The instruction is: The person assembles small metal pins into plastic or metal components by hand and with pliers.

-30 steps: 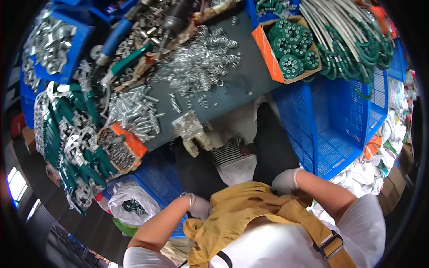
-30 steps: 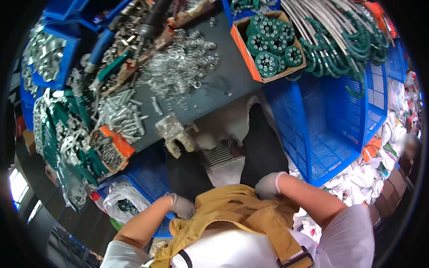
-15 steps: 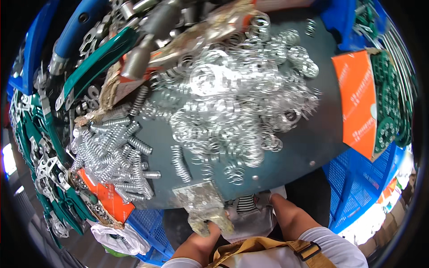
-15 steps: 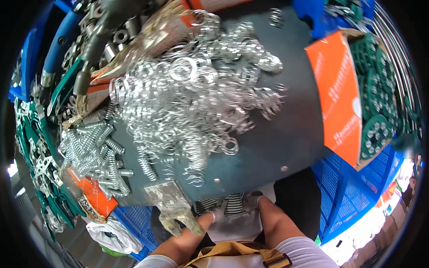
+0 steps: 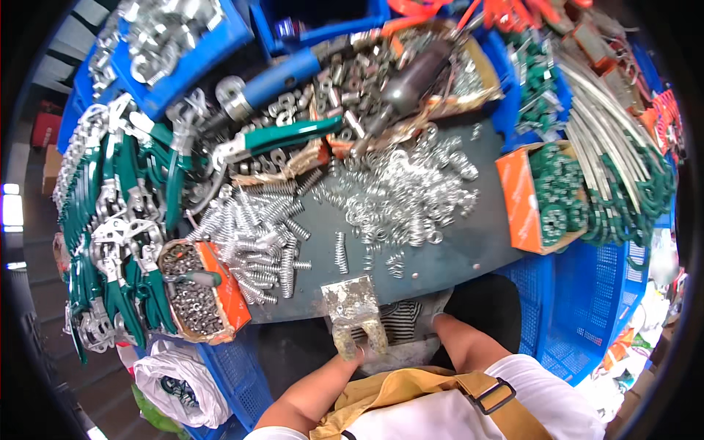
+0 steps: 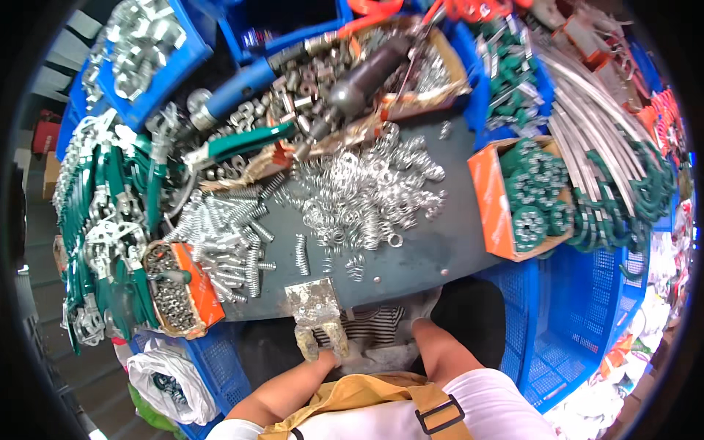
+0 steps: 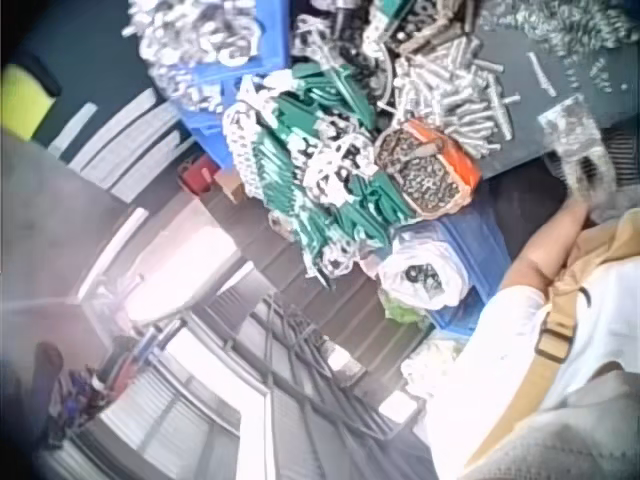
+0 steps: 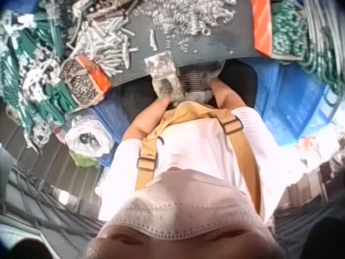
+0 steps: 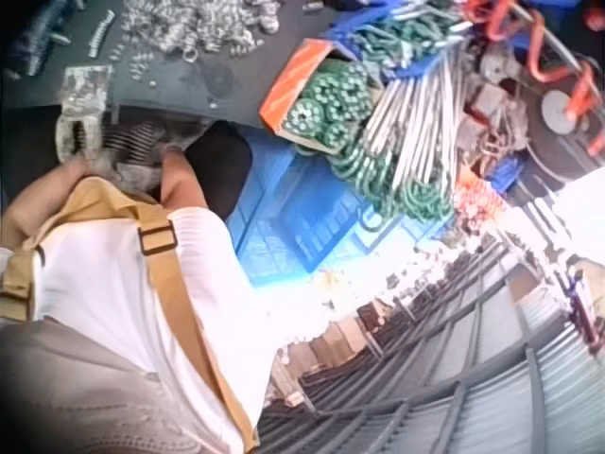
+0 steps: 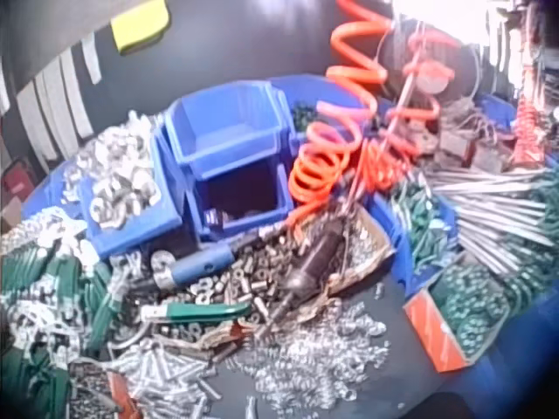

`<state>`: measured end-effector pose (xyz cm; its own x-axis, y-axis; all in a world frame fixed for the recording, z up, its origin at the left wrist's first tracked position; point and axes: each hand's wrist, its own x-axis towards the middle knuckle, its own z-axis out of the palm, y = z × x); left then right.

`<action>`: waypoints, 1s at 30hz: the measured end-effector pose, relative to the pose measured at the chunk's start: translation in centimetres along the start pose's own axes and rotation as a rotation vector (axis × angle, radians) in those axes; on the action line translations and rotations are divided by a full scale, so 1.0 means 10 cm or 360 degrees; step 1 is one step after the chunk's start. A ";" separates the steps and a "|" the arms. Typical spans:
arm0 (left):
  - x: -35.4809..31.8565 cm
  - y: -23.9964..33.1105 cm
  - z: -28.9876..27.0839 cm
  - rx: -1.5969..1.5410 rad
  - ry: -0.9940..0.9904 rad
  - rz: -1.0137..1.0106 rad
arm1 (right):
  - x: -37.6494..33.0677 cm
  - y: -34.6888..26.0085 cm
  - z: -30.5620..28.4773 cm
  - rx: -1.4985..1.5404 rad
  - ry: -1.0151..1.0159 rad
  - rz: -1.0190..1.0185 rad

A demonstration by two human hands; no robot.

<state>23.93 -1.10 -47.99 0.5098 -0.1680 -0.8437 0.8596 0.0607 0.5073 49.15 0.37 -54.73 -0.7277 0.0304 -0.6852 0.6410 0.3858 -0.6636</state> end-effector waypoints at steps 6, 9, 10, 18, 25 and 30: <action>-0.47 1.03 -0.25 0.0758 0.0712 0.0227 | 0.01 0.26 -0.16 -0.0070 0.0450 -0.0017; -0.40 0.68 -0.26 0.0264 0.0825 0.0162 | -1.17 -1.49 -1.95 0.0086 -0.0079 -0.0043; -0.32 0.55 -0.27 0.0431 0.0709 0.0094 | -1.54 -1.78 -2.20 0.0198 0.0049 -0.0168; -0.72 0.89 -0.19 0.0680 0.1181 0.0304 | -2.55 -1.28 -3.91 -0.0180 0.3090 0.0668; -1.84 1.36 0.41 0.0540 0.1403 0.0857 | -2.86 0.26 -4.24 -0.0030 0.2719 0.1193; -2.91 1.56 0.47 -0.0180 0.2523 0.1407 | -2.07 -0.87 -4.10 0.0289 0.2780 0.0430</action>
<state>22.31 0.09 -14.70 0.2547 0.9334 0.2528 0.3117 -0.3267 0.8922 48.67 34.21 -22.47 0.0822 0.9683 0.2360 0.7037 0.1113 -0.7017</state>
